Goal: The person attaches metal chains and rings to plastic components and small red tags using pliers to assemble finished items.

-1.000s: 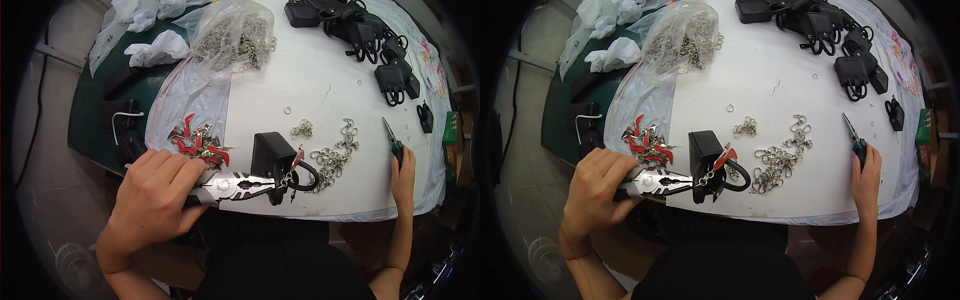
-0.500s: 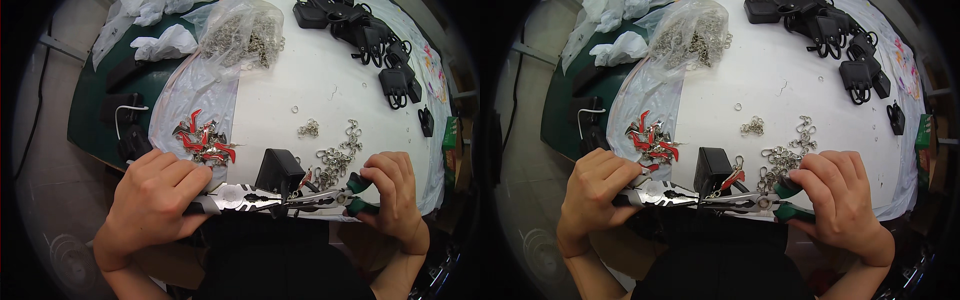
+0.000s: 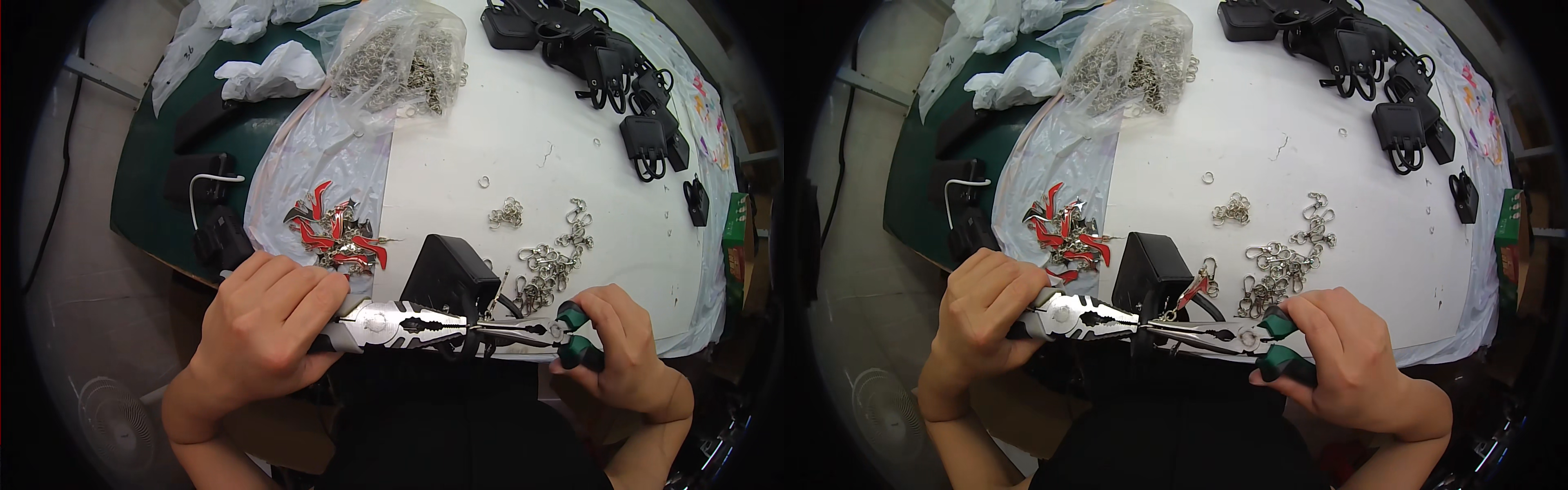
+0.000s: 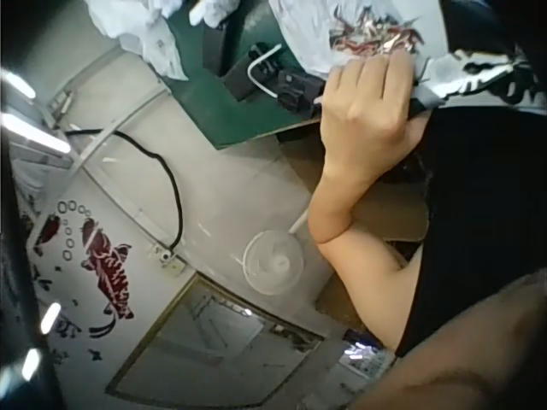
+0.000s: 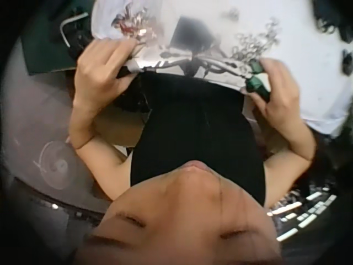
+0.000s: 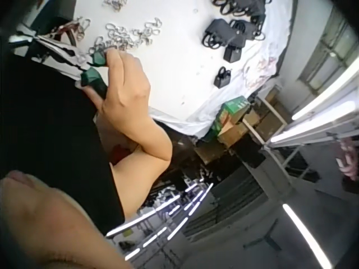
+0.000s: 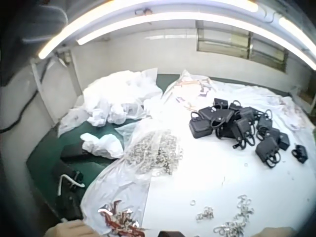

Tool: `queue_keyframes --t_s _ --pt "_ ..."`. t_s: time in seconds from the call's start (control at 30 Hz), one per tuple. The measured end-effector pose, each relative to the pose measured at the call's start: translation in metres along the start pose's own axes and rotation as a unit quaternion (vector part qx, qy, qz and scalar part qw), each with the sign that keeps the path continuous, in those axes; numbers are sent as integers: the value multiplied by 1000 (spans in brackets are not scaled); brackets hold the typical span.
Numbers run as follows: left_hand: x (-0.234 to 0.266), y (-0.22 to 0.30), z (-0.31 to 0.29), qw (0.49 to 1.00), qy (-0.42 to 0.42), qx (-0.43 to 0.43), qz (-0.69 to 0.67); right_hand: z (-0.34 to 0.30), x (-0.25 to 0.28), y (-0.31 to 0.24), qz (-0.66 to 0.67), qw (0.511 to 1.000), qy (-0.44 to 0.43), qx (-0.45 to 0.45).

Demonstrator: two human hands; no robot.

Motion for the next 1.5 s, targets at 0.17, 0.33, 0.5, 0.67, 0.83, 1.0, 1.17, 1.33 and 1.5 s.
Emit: queue_keyframes --t_s 0.17,0.33,0.5,0.67,0.83,1.0,1.17,1.33,1.5 --pt "1 2 -2 999 20 -12 24 -3 -5 4 40 998 -33 -44" --pt "1 2 -4 999 23 -10 31 -4 -7 5 53 996 -41 -53" --pt "-5 0 -5 1000 0 13 17 0 -4 5 1 1000 -1 -6" --pt "-14 -6 -7 997 10 73 -38 -2 8 17 -6 1000 3 -22" --pt "-58 -3 -37 990 7 137 -27 -14 24 33 -26 997 15 -66" --pt "-91 21 -37 993 47 101 -24 -15 24 38 -42 997 30 -56" --pt "-74 27 -23 971 173 76 -144 -10 17 30 -31 999 27 -33" --pt "-54 51 6 914 302 36 -268 -7 -2 21 53 998 7 -27" --pt "-62 32 8 902 331 109 -257 -26 1 55 108 985 49 -125"
Point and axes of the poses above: each hand's wrist, its own z-axis towards the middle knuckle, its own x-axis out of the back of the hand, y = z × x, the point moved 8 cm from there along z, towards the middle knuckle, and after that the axes turned 7 degrees about y, right-handed, at the moved point
